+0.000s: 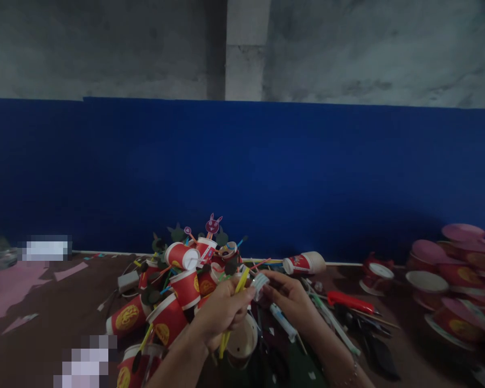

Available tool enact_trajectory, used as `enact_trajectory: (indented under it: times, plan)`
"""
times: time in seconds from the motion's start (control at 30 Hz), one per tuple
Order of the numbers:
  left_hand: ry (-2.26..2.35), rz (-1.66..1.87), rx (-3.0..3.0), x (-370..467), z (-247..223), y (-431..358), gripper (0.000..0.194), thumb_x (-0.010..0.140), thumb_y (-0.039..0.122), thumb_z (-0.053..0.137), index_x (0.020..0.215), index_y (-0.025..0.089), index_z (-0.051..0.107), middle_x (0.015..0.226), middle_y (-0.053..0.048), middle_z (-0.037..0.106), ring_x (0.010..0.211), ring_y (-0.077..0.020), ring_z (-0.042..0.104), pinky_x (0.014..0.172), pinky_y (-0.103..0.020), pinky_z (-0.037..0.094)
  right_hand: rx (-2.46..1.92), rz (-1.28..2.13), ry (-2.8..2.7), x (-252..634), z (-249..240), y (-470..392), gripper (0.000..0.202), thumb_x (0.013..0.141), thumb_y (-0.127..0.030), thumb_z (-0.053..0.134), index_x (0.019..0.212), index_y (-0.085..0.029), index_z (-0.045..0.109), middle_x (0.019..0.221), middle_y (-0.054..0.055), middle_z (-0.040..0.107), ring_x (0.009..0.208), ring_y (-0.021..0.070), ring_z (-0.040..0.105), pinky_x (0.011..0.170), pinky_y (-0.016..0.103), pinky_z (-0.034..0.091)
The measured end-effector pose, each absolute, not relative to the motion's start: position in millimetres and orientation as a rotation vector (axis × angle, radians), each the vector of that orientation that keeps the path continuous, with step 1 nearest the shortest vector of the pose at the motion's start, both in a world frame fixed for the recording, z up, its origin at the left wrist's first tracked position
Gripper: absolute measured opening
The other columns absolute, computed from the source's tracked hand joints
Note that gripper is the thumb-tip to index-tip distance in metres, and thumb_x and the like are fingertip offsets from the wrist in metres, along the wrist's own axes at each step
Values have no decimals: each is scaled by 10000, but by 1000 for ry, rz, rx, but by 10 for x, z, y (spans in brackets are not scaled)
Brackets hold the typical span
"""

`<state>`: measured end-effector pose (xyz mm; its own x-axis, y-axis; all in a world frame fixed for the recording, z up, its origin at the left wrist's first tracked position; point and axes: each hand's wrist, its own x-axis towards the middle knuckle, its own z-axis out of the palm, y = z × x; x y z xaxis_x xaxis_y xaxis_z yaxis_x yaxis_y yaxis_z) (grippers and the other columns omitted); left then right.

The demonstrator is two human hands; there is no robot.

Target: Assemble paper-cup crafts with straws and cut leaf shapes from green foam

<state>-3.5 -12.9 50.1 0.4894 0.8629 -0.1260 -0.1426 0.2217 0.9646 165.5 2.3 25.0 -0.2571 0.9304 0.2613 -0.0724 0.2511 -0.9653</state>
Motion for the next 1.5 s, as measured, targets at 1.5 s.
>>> enact_trajectory:
  times: [1.5]
  plan:
    - [746,705,1056,-74,464,-63,308,668,397,640,782,201,431,425,136,255,349,-13,117,363,-193,28,-987,628,-1888,1721,491,-193,179,760,-131,566,912,-198,633,825,25,648,741,156,586,680,261,463]
